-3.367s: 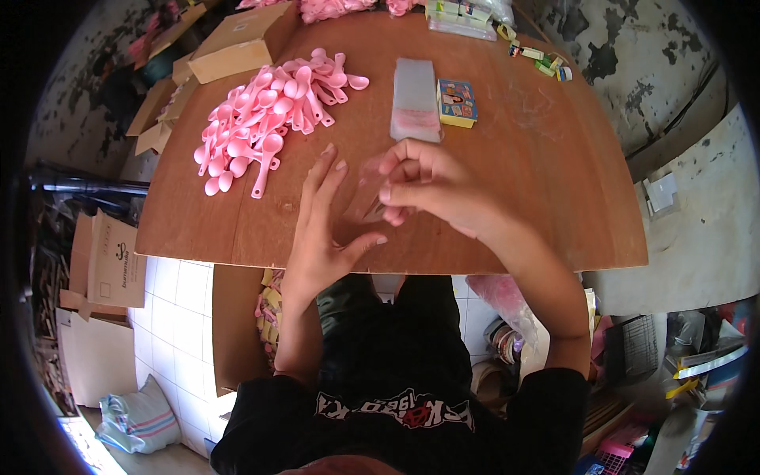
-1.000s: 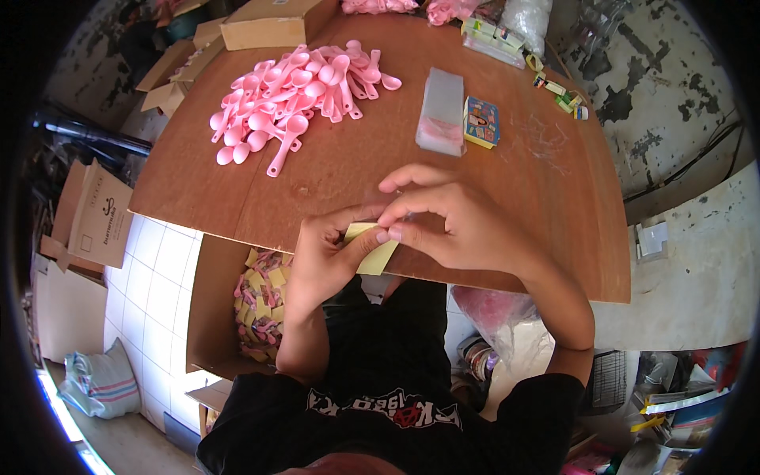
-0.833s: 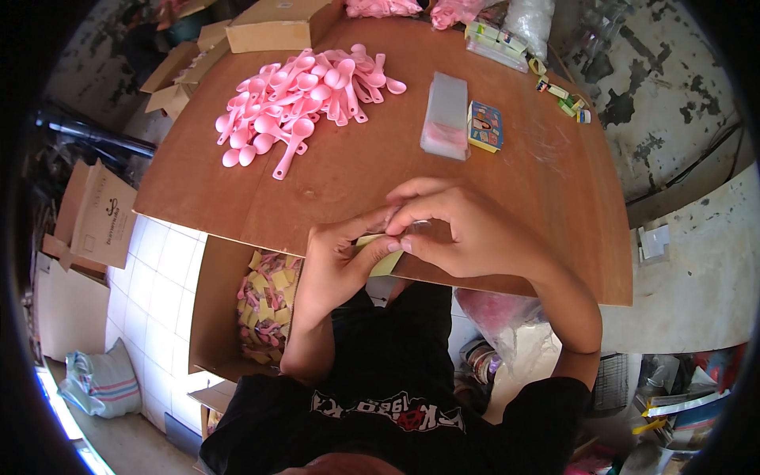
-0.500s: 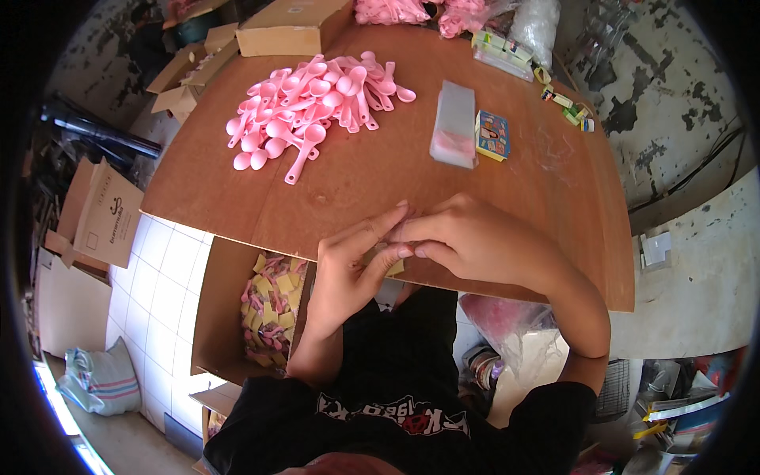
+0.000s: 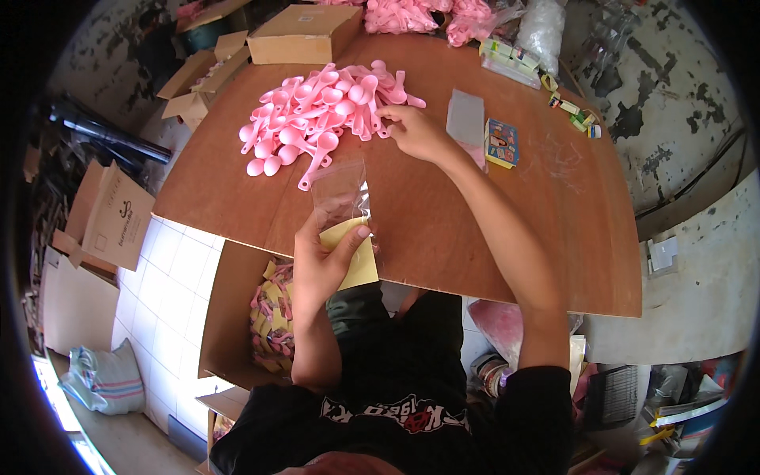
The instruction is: The person repeatedly picks up pink plastic spoons, places each into a small clear plastic bag with a yellow label, and sets the sealed bag aside. The person also handles small printed cards and stacks of bags on the table while packaging.
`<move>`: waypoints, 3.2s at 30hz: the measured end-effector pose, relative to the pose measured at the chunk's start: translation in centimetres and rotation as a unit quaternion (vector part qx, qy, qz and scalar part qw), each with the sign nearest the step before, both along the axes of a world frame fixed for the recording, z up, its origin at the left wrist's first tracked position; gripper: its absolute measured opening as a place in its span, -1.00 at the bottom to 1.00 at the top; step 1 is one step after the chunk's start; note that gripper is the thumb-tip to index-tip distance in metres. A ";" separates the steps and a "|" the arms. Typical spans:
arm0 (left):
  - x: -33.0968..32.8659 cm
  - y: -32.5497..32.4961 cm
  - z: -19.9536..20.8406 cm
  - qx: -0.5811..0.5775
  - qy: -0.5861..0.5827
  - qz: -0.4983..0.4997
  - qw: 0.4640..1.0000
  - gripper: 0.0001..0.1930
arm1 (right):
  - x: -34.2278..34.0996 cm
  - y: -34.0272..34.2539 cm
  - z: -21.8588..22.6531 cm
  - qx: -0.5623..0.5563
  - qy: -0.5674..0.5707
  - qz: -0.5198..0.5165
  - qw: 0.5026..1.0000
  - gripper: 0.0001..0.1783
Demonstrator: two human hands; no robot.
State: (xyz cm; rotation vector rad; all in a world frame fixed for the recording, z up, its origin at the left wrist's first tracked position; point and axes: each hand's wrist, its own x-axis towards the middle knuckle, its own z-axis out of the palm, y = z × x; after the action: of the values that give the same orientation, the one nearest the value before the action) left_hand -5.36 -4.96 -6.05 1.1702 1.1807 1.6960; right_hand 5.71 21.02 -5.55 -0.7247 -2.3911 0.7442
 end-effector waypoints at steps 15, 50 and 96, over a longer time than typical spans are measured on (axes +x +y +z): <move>0.6 0.7 -0.7 -0.012 -0.059 -0.067 0.996 -0.59 | 4.2 -3.0 3.6 0.048 0.099 -0.034 0.993 -0.73; 2.3 1.8 -2.1 0.128 0.098 -0.073 0.984 -0.15 | 10.3 -17.2 12.0 -0.046 0.356 0.023 0.933 -0.81; 4.2 -0.2 3.9 0.142 -0.009 -0.006 0.990 -0.85 | 14.0 -14.7 11.5 -0.167 0.378 0.018 0.910 -0.92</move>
State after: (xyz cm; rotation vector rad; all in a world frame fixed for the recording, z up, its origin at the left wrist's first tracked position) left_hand -1.12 -5.19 -2.15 1.3230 0.9401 1.9067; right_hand 19.74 6.32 5.96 -0.4028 -1.5889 1.2062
